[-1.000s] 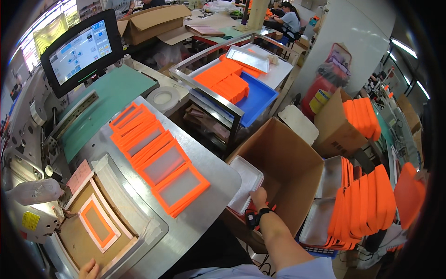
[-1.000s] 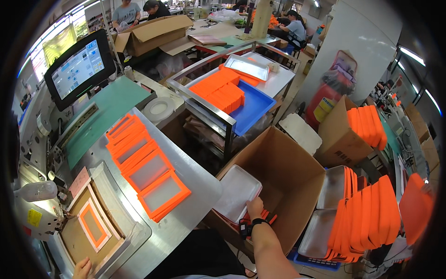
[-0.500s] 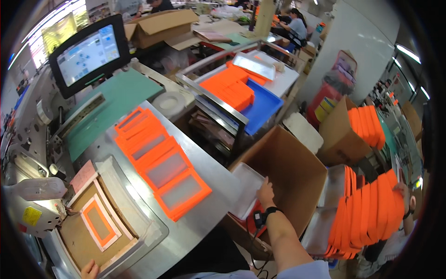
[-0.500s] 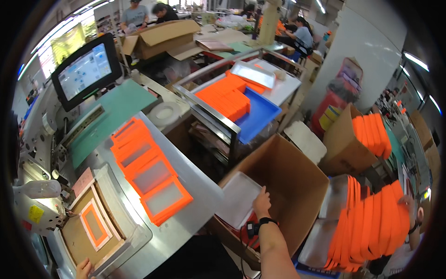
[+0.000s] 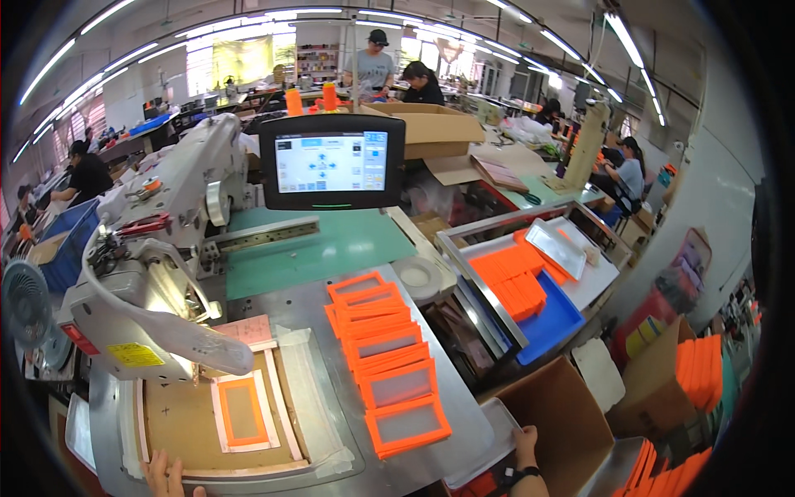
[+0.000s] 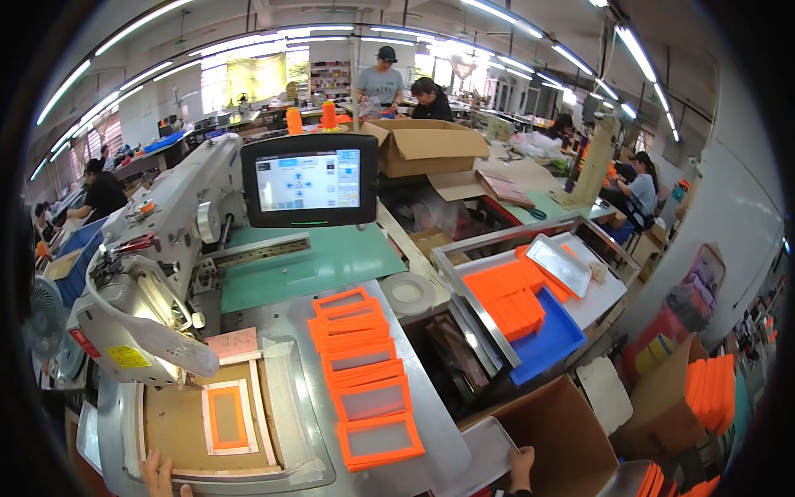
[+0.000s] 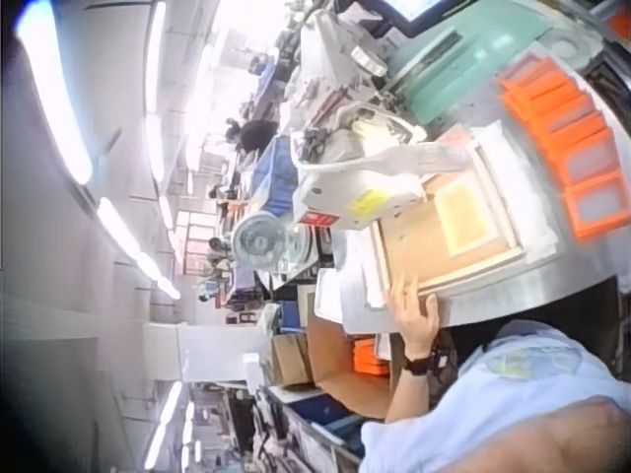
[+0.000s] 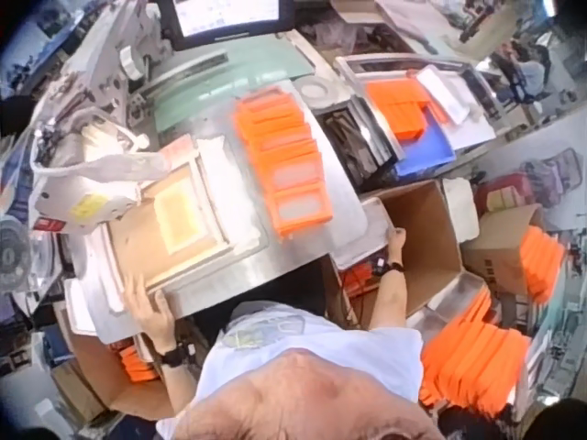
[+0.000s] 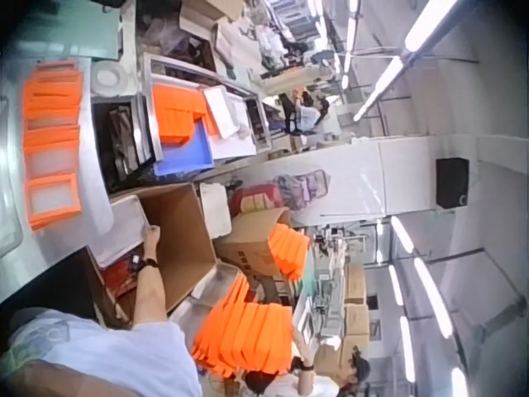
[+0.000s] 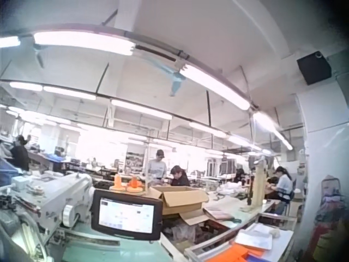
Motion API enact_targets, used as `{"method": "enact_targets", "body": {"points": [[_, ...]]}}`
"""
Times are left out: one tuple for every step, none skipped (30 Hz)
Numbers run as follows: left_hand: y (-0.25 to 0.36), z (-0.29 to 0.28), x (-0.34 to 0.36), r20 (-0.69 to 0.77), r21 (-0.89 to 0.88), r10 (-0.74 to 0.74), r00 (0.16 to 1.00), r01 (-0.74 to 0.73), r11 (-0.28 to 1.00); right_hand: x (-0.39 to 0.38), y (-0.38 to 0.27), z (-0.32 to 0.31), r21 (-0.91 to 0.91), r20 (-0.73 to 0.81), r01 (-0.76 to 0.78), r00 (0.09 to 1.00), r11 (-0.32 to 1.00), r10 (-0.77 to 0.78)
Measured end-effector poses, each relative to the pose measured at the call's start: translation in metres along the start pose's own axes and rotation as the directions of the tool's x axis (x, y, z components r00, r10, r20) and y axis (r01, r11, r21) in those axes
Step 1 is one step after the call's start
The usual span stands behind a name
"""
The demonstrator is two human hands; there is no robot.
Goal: Operating an industrial sewing and pressing machine to assemble orange leather bag components.
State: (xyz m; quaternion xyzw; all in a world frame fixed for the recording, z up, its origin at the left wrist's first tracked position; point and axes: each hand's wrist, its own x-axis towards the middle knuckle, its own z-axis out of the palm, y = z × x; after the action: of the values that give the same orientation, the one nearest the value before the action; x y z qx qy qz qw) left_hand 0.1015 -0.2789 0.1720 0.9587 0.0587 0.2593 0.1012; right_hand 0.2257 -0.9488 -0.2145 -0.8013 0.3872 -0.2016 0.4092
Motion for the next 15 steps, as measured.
{"method": "enact_targets", "body": {"points": [[0.000,0.000,-0.002,-0.004,0.019,0.000,1.000,0.000,1.000,-0.006,-0.013,-0.011,0.093,0.058,-0.046,0.997,0.995,0.041],[0.000,0.000,-0.001,-0.012,0.020,0.001,1.000,-0.001,1.000,-0.008,-0.021,-0.023,0.147,0.057,0.042,0.997,0.988,-0.051],[0.001,0.000,0.000,-0.019,0.021,0.004,1.000,-0.004,1.000,-0.004,-0.022,-0.036,0.201,0.051,0.126,0.989,0.971,-0.139],[0.002,0.000,0.001,-0.023,0.020,0.012,1.000,-0.011,1.000,0.008,-0.012,-0.054,0.163,-0.016,0.200,0.980,0.966,-0.200],[0.001,0.000,0.001,-0.026,0.010,0.005,1.000,-0.004,1.000,0.017,-0.003,-0.073,0.121,-0.082,0.267,0.963,0.956,-0.258],[0.001,0.000,-0.001,-0.029,0.004,-0.006,1.000,0.006,1.000,0.022,-0.009,-0.092,0.032,-0.155,0.307,0.942,0.951,-0.298],[0.001,-0.001,-0.002,-0.032,-0.001,-0.015,0.999,0.015,1.000,0.023,-0.028,-0.115,-0.058,-0.225,0.336,0.913,0.940,-0.341],[0.002,-0.001,-0.001,-0.037,0.009,0.000,0.999,0.000,1.000,0.031,-0.033,-0.146,-0.077,-0.310,0.320,0.893,0.944,-0.327],[0.000,-0.001,-0.002,-0.046,0.015,0.008,0.999,-0.007,1.000,0.034,-0.040,-0.173,-0.092,-0.395,0.302,0.864,0.949,-0.313],[-0.001,-0.001,-0.004,-0.056,0.022,0.015,0.998,-0.014,1.000,0.028,-0.061,-0.191,0.111,-0.486,0.292,0.850,0.950,-0.204],[-0.002,-0.001,-0.004,-0.064,0.022,0.026,0.998,-0.025,0.999,0.022,-0.086,-0.213,0.305,-0.556,0.290,0.827,0.907,-0.077],[-0.002,-0.001,-0.005,-0.062,0.001,0.026,0.998,-0.026,1.000,0.012,-0.112,-0.233,0.464,-0.543,0.309,0.840,0.830,-0.010],[-0.002,-0.001,-0.004,-0.061,-0.023,0.030,0.998,-0.032,0.999,-0.001,-0.141,-0.249,0.605,-0.524,0.327,0.850,0.726,0.053],[-0.001,-0.001,-0.003,-0.057,-0.047,0.038,0.998,-0.040,0.998,-0.022,-0.181,-0.254,0.708,-0.484,0.330,0.871,0.624,0.088],[-0.002,0.000,-0.003,-0.070,-0.061,0.028,0.997,-0.033,0.998,-0.046,-0.220,-0.257,0.793,-0.446,0.332,0.887,0.511,0.116]]}}
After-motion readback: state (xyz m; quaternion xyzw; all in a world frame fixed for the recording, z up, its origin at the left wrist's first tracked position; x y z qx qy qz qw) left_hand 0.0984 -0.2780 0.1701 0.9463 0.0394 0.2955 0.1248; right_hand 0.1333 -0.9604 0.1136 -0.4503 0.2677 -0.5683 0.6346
